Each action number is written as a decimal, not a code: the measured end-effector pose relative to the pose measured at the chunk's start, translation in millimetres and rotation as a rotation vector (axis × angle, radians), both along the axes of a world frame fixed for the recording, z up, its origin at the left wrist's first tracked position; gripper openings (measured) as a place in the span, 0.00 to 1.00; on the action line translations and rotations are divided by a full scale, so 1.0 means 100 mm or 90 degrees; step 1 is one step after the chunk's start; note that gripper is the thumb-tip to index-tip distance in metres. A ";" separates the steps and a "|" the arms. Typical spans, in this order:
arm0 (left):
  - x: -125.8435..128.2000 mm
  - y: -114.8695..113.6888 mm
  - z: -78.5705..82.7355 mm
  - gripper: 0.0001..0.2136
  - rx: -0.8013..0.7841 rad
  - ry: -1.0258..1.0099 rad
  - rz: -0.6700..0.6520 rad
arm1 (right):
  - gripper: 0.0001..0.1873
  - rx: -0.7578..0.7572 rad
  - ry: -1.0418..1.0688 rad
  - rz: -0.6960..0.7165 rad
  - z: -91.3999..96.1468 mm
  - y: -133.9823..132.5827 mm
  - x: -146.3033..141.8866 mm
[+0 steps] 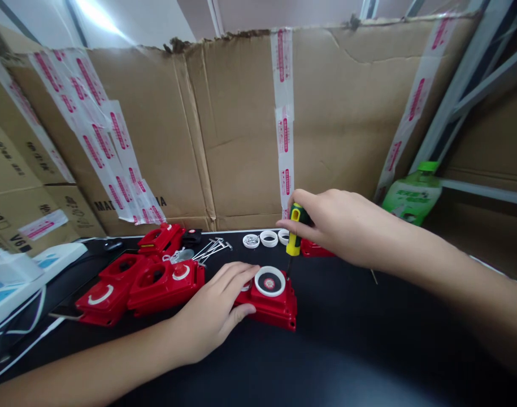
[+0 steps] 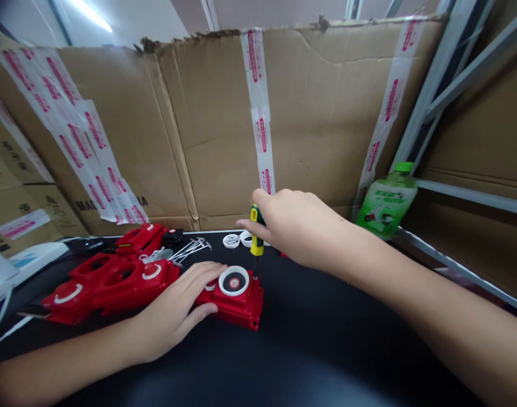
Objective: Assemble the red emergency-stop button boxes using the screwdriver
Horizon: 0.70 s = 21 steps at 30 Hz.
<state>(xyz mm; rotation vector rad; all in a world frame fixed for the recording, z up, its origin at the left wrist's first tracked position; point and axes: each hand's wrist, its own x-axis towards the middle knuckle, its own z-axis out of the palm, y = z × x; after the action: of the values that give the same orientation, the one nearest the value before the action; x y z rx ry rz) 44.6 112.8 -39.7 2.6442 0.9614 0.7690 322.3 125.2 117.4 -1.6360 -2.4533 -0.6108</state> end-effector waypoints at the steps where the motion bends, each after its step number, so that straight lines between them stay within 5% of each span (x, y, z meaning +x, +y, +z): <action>1: 0.00 0.00 -0.01 0.24 -0.001 -0.001 0.000 | 0.22 -0.018 0.005 0.020 0.02 0.00 0.02; 11: 0.01 -0.01 0.01 0.24 -0.004 -0.001 -0.003 | 0.13 -0.153 0.093 0.191 0.08 -0.02 0.07; 21: 0.03 0.00 0.03 0.25 -0.030 -0.004 -0.012 | 0.13 -0.222 0.152 0.268 0.09 0.04 0.09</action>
<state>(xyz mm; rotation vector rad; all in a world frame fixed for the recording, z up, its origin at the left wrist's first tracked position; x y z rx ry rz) 47.3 112.8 -36.8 2.6054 0.9406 0.7414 331.7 129.3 126.6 -1.1321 -2.6991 0.0706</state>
